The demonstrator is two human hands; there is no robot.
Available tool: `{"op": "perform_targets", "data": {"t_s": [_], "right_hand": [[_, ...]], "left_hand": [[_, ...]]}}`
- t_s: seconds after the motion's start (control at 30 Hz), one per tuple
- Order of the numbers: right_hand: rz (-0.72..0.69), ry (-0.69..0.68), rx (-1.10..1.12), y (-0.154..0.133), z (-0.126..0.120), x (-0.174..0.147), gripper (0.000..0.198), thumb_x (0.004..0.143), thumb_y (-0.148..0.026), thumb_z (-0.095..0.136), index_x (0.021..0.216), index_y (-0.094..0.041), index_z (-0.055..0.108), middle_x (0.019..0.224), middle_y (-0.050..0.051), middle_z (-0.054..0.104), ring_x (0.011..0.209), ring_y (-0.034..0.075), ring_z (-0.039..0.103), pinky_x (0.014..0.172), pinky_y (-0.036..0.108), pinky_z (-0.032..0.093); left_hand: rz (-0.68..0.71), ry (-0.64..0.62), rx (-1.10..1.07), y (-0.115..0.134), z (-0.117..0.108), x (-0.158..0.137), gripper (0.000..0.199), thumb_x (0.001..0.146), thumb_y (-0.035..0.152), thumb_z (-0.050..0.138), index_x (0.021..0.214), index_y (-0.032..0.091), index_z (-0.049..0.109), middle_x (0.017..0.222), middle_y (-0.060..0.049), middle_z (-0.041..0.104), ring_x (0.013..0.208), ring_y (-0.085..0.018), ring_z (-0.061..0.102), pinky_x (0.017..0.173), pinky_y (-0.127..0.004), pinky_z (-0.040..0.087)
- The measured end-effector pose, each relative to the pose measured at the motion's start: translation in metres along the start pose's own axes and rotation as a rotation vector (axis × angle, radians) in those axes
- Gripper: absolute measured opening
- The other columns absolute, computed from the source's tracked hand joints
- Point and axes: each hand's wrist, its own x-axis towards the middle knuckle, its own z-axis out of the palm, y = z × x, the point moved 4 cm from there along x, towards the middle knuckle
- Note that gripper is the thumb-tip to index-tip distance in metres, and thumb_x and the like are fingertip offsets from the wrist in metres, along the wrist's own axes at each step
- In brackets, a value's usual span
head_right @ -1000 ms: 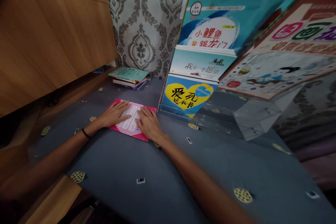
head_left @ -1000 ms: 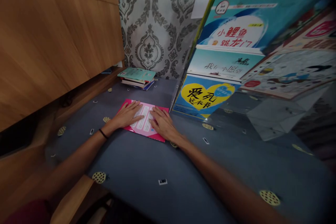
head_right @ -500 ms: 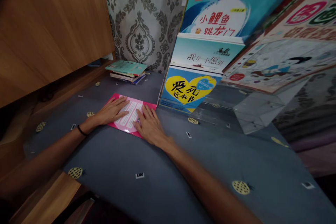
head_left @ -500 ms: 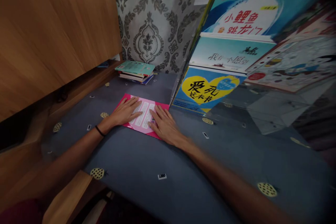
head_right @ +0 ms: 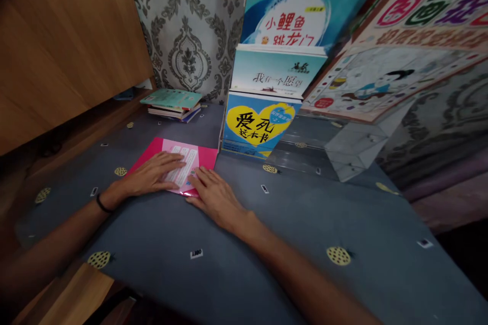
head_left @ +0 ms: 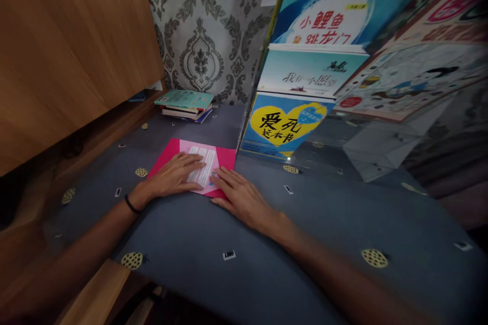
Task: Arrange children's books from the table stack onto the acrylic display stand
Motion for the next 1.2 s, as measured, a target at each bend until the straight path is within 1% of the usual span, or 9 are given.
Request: {"op": "perform_targets", "data": {"t_s": [0.13, 0.27, 0.37, 0.5, 0.8, 0.9, 1.0, 1.1, 1.2], "right_hand": [[-0.049, 0.023, -0.085, -0.003, 0.003, 0.0, 0.048, 0.101, -0.042, 0.051, 0.139, -0.013, 0.056, 0.142, 0.02, 0.06, 0.135, 0.032, 0.054, 0.112, 0.052, 0.046], [-0.112, 0.08, -0.179, -0.006, 0.003, 0.0, 0.04, 0.104, -0.035, 0.047, 0.132, -0.011, 0.06, 0.133, 0.019, 0.066, 0.128, 0.029, 0.061, 0.106, 0.047, 0.053], [-0.141, 0.14, -0.211, -0.007, 0.0, 0.001, 0.035, 0.105, -0.031, 0.045, 0.122, -0.008, 0.065, 0.123, 0.018, 0.072, 0.119, 0.028, 0.067, 0.1, 0.042, 0.057], [-0.147, 0.2, -0.216, -0.005, -0.003, 0.003, 0.034, 0.106, -0.03, 0.041, 0.112, -0.01, 0.068, 0.11, 0.016, 0.077, 0.109, 0.025, 0.072, 0.094, 0.039, 0.059], [-0.2, 0.256, -0.219, -0.018, -0.008, -0.007, 0.037, 0.108, -0.029, 0.037, 0.098, -0.014, 0.069, 0.092, 0.011, 0.078, 0.088, 0.02, 0.075, 0.079, 0.031, 0.057], [-0.21, 0.244, -0.248, -0.029, -0.009, -0.011, 0.036, 0.108, -0.027, 0.038, 0.094, -0.014, 0.068, 0.086, 0.01, 0.077, 0.08, 0.019, 0.074, 0.072, 0.031, 0.056], [-0.201, 0.231, -0.268, -0.039, -0.008, -0.014, 0.03, 0.106, -0.028, 0.045, 0.095, -0.012, 0.068, 0.091, 0.014, 0.077, 0.086, 0.023, 0.074, 0.074, 0.034, 0.056], [-0.18, 0.194, -0.238, -0.044, -0.009, -0.015, 0.027, 0.104, -0.03, 0.05, 0.093, -0.012, 0.068, 0.093, 0.014, 0.077, 0.086, 0.025, 0.074, 0.075, 0.036, 0.056], [-0.174, 0.156, -0.202, -0.042, -0.013, -0.014, 0.029, 0.104, -0.029, 0.048, 0.089, -0.014, 0.067, 0.089, 0.012, 0.076, 0.08, 0.023, 0.073, 0.073, 0.036, 0.055]], "left_hand": [[0.143, 0.031, -0.058, 0.023, -0.005, 0.001, 0.07, 0.092, 0.07, 0.05, 0.143, 0.022, 0.052, 0.138, -0.014, 0.057, 0.129, -0.028, 0.05, 0.111, -0.045, 0.039], [0.199, 0.058, -0.037, 0.032, -0.011, 0.004, 0.055, 0.096, 0.06, 0.051, 0.132, 0.019, 0.059, 0.122, -0.013, 0.063, 0.113, -0.027, 0.058, 0.098, -0.044, 0.048], [0.226, 0.067, 0.02, 0.031, -0.012, 0.003, 0.04, 0.101, 0.045, 0.05, 0.124, 0.015, 0.063, 0.12, -0.015, 0.067, 0.109, -0.027, 0.063, 0.094, -0.044, 0.052], [0.226, 0.078, 0.057, 0.025, -0.012, -0.002, 0.032, 0.101, 0.032, 0.05, 0.125, 0.015, 0.064, 0.128, -0.014, 0.068, 0.115, -0.026, 0.066, 0.097, -0.044, 0.055], [0.19, 0.045, 0.004, 0.031, -0.013, -0.018, 0.033, 0.101, 0.03, 0.052, 0.13, 0.018, 0.064, 0.135, -0.012, 0.066, 0.121, -0.025, 0.066, 0.1, -0.045, 0.057], [0.171, 0.058, -0.029, 0.036, -0.012, -0.025, 0.04, 0.101, 0.042, 0.054, 0.132, 0.019, 0.063, 0.138, -0.012, 0.065, 0.126, -0.026, 0.063, 0.106, -0.047, 0.053], [0.136, 0.049, -0.04, 0.041, -0.008, -0.032, 0.053, 0.099, 0.053, 0.052, 0.14, 0.02, 0.056, 0.145, -0.012, 0.059, 0.135, -0.026, 0.055, 0.114, -0.05, 0.045], [0.1, 0.024, -0.022, 0.046, -0.005, -0.038, 0.049, 0.105, 0.047, 0.041, 0.145, 0.021, 0.049, 0.151, -0.01, 0.052, 0.142, -0.022, 0.046, 0.118, -0.049, 0.04], [0.065, 0.034, 0.052, 0.05, -0.002, -0.047, 0.045, 0.107, 0.041, 0.038, 0.146, 0.021, 0.048, 0.153, -0.009, 0.05, 0.144, -0.021, 0.044, 0.119, -0.047, 0.039]]}}
